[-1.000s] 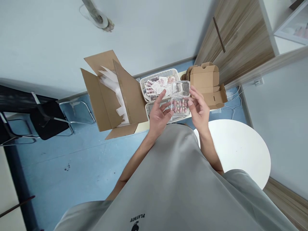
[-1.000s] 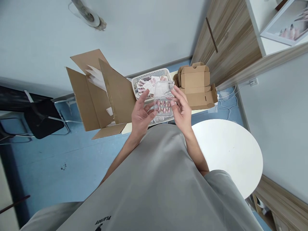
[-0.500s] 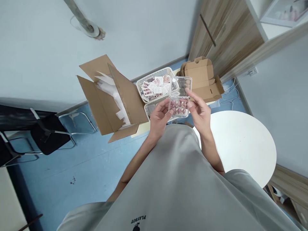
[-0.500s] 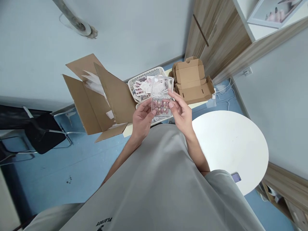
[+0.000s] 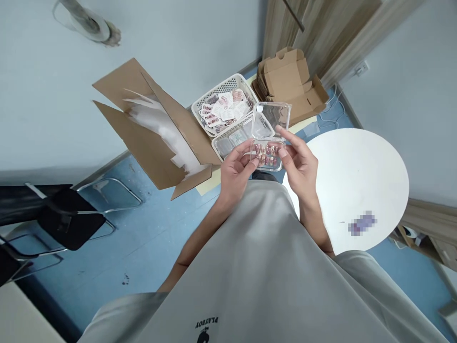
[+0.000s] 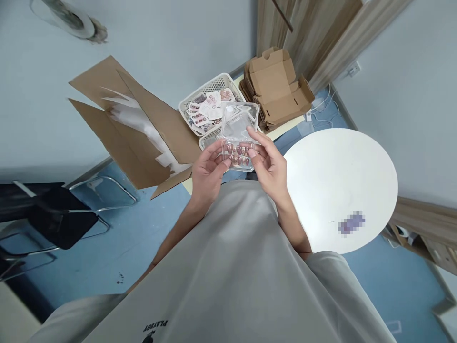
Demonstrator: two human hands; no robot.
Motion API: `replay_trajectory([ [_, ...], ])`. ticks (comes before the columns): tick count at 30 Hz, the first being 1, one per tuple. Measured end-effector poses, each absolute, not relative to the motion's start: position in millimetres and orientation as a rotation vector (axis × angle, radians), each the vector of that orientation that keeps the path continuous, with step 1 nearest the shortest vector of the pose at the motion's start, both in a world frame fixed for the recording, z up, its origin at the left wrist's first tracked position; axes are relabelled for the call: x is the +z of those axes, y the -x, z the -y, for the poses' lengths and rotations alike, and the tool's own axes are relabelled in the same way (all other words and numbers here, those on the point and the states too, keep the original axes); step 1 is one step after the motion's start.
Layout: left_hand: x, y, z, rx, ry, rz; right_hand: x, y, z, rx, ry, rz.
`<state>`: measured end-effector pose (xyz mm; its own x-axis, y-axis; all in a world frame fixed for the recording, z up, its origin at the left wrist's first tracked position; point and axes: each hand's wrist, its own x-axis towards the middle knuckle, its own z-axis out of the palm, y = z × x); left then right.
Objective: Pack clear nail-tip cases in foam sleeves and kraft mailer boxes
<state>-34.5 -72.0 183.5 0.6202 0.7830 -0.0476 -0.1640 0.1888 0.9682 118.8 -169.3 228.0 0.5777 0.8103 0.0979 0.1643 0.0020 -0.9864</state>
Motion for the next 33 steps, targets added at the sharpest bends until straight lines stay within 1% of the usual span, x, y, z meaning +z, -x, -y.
replay_trajectory([
  [5,179.4,60.1,91.4,0.612,-1.183,-0.55,234.6,-73.8,201.5,0.475,1.599,0.779],
  [11,175.3,79.7,133.0,0.429,-1.169,-0.405,237.3,-24.0,258.1,0.295,1.699,0.561],
  [16,178.9,83.3,164.9,0.307,-1.189,-0.307,233.1,1.7,301.7,0.245,1.76,0.421],
  [23,192.7,75.0,191.2,0.23,-1.265,-0.14,224.3,12.6,333.0,0.096,1.793,0.301],
  [33,198.2,32.8,243.1,0.147,-1.321,-0.026,228.2,-9.5,389.4,-0.009,1.784,0.224],
])
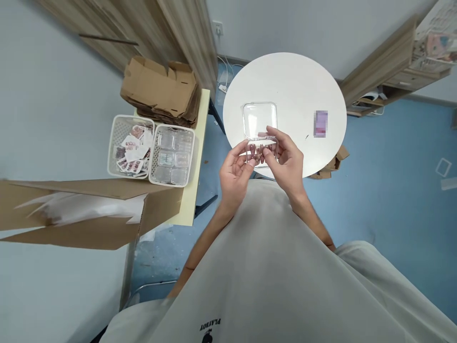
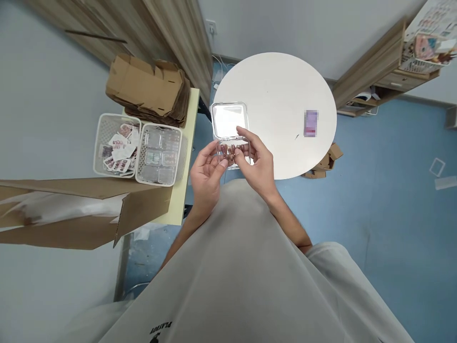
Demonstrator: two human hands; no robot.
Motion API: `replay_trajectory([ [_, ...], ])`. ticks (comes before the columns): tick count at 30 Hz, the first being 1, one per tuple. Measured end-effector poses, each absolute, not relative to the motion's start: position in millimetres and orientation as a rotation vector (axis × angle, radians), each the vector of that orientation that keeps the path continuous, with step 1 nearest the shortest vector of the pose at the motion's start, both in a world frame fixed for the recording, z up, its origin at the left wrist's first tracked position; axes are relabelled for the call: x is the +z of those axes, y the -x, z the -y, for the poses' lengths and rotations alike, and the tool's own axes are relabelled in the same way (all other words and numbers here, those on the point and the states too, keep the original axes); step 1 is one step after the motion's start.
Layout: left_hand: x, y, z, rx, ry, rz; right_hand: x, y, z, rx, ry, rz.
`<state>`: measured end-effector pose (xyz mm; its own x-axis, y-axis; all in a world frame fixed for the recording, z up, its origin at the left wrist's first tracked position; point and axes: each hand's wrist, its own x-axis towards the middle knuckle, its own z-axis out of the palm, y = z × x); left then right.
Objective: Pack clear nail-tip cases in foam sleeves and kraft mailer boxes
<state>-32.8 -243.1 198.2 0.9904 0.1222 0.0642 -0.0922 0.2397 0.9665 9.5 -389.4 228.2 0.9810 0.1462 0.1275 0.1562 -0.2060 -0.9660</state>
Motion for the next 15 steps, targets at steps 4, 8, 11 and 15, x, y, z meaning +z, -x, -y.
replay_trajectory([
  [4,195.5,15.6,273.2,0.168,-1.329,-0.06,232.7,-19.6,416.4,-0.186,1.826,0.177],
  [8,190.7,2.6,305.3,0.178,-1.337,-0.135,239.1,-25.4,444.9,-0.227,1.837,0.149],
  [11,188.2,-1.4,330.6,0.173,-1.392,-0.154,236.1,-28.0,461.4,-0.103,1.799,0.156],
  [15,186.9,-1.4,357.2,0.224,-1.561,-0.088,219.6,-34.1,475.0,-0.045,1.699,0.068],
])
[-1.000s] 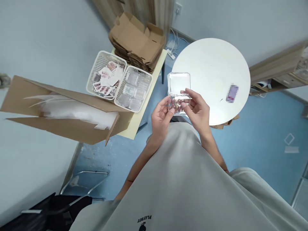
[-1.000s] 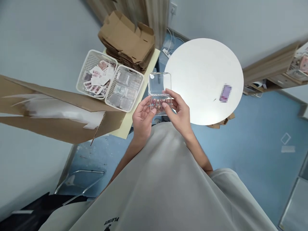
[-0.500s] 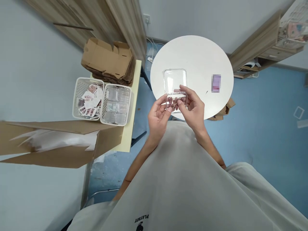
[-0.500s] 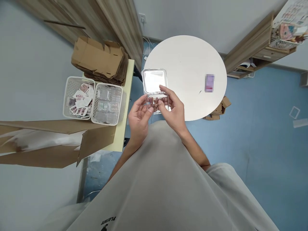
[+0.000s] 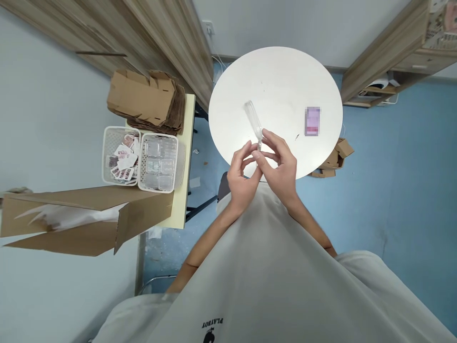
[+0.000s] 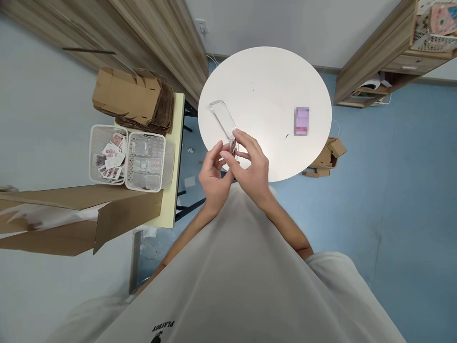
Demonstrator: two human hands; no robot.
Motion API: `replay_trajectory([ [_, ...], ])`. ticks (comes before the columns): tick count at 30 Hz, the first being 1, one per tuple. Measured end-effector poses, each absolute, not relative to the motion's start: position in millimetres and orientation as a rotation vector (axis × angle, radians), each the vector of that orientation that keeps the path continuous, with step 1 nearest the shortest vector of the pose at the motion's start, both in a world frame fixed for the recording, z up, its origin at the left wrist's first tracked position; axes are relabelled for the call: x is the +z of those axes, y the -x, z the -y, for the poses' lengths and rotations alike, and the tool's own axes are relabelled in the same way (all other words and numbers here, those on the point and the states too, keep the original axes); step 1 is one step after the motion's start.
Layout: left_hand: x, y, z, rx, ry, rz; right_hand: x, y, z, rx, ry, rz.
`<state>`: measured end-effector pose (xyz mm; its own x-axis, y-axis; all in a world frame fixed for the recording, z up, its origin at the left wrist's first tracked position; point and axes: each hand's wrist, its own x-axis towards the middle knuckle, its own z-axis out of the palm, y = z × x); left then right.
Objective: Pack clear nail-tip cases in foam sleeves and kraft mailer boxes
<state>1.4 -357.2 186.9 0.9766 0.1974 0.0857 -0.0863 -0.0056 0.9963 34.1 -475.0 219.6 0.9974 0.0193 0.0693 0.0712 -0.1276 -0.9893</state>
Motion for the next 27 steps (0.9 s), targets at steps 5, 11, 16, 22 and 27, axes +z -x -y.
replay_trajectory([
  [5,187.8,-4.4,359.2,0.204,-1.692,-0.05,196.9,-54.5,494.2,0.04,1.512,-0.06],
  [11,182.8,-12.1,337.6,-0.104,-1.356,-0.274,186.0,-69.2,506.4,0.19,1.344,-0.145],
  [16,178.8,-11.2,335.8,-0.213,-1.186,-0.277,184.6,-67.8,503.2,0.203,1.391,-0.124],
  [22,181.0,-10.2,334.4,-0.086,-1.236,-0.274,183.2,-65.9,506.4,0.087,1.55,-0.04],
  [27,185.0,-10.3,329.2,-0.024,-1.294,-0.239,190.8,-57.7,504.8,0.056,1.61,0.035],
])
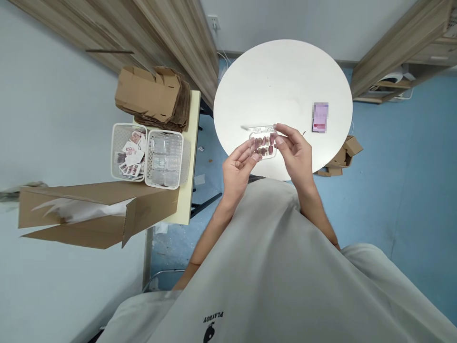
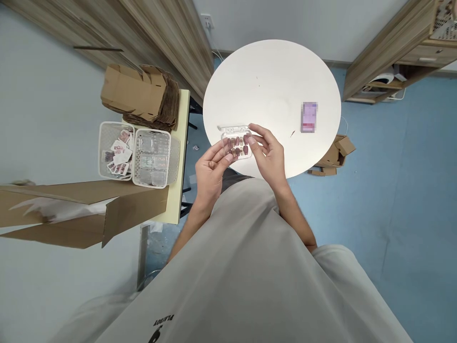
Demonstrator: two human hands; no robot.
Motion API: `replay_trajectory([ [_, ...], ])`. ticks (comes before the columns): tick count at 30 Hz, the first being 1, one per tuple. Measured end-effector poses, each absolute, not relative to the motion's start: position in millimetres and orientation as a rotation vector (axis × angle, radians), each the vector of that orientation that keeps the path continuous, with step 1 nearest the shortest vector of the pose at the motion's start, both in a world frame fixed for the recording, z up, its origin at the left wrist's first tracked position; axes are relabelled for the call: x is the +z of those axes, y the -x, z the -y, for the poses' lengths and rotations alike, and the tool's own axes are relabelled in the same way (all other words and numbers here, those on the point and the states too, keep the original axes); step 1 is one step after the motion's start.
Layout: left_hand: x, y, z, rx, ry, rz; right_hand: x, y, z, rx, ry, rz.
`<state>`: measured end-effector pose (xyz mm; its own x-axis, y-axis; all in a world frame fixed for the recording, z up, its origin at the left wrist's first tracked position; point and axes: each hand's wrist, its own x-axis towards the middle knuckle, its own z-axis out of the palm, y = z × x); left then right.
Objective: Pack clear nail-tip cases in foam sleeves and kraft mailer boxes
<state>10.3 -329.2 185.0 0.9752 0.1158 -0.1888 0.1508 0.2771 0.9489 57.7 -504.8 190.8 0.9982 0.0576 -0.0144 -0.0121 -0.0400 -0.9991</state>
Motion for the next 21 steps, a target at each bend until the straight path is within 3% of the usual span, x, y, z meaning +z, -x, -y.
replay_trajectory([
  [11,174.6,-8.9,328.9,0.05,-1.546,-0.047,214.1,-45.5,507.6,0.028,1.738,0.079],
  [21,173.9,-2.8,346.8,0.208,-2.063,0.271,186.9,-54.1,501.9,0.174,1.534,-0.044],
])
